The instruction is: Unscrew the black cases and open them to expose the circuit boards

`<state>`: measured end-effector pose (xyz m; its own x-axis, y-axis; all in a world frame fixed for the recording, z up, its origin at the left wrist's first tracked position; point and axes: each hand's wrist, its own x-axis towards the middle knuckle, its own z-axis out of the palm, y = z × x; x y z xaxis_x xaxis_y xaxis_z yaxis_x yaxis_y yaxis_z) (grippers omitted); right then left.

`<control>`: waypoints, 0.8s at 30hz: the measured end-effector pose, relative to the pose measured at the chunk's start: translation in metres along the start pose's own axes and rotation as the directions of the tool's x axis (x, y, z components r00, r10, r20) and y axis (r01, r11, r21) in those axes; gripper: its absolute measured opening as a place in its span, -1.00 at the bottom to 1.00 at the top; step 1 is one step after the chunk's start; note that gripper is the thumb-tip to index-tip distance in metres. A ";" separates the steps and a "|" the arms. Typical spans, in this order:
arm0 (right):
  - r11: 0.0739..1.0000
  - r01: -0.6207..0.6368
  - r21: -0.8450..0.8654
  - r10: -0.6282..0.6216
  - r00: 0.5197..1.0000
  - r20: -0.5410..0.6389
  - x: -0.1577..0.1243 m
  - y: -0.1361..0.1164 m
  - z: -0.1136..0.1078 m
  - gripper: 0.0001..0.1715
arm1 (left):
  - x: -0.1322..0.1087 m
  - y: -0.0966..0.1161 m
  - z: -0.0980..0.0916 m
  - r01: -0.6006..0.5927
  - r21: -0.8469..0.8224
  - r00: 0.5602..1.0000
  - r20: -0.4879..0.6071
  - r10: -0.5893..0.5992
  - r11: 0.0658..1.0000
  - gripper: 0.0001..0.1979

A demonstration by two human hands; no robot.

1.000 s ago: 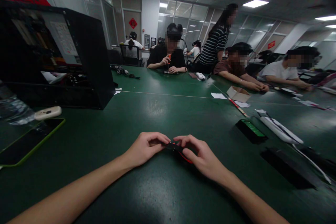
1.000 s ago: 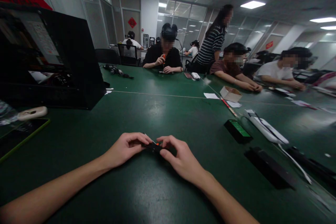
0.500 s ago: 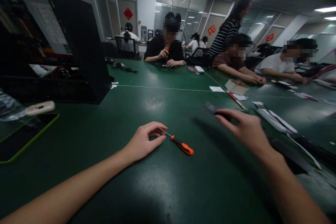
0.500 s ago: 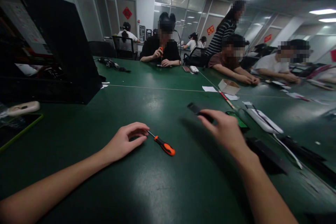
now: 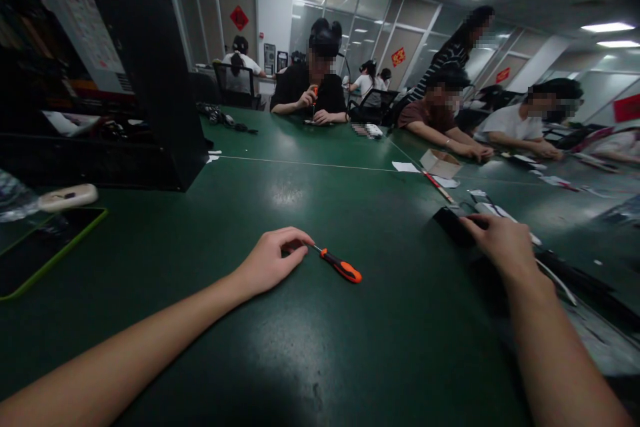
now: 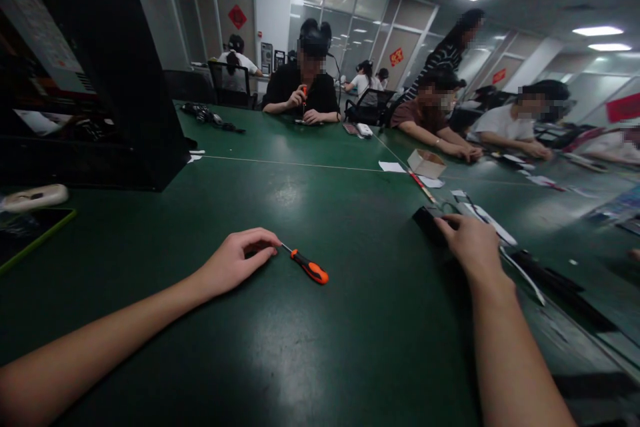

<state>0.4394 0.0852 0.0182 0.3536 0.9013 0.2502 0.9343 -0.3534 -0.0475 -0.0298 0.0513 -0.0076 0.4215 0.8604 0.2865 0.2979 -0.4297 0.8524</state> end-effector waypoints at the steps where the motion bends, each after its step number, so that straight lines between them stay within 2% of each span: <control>1: 1.000 0.007 -0.003 -0.007 1.000 -0.006 0.000 0.001 0.001 -0.44 | 0.000 -0.001 0.000 0.001 -0.004 1.000 -0.002 -0.001 1.000 -0.83; 11: 0.992 0.104 -0.069 -0.104 0.995 0.012 0.003 0.003 0.007 -0.39 | 0.001 0.002 0.000 0.034 -0.014 0.999 0.009 -0.034 0.999 -0.81; 20: 0.982 0.140 -0.127 -0.129 0.988 0.089 0.010 0.003 0.013 -0.48 | 0.001 0.002 0.000 0.018 -0.002 1.000 0.017 -0.017 1.000 -0.81; 24: 0.972 0.190 -0.139 -0.179 0.980 0.084 0.009 0.004 0.016 -0.37 | 0.000 0.000 0.000 0.034 -0.010 0.999 0.023 -0.034 0.999 -0.81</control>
<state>0.4469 0.0960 0.0046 0.1830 0.9678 0.1727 0.9688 -0.2074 0.1358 -0.0300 0.0514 -0.0075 0.4310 0.8678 0.2475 0.3035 -0.3977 0.8659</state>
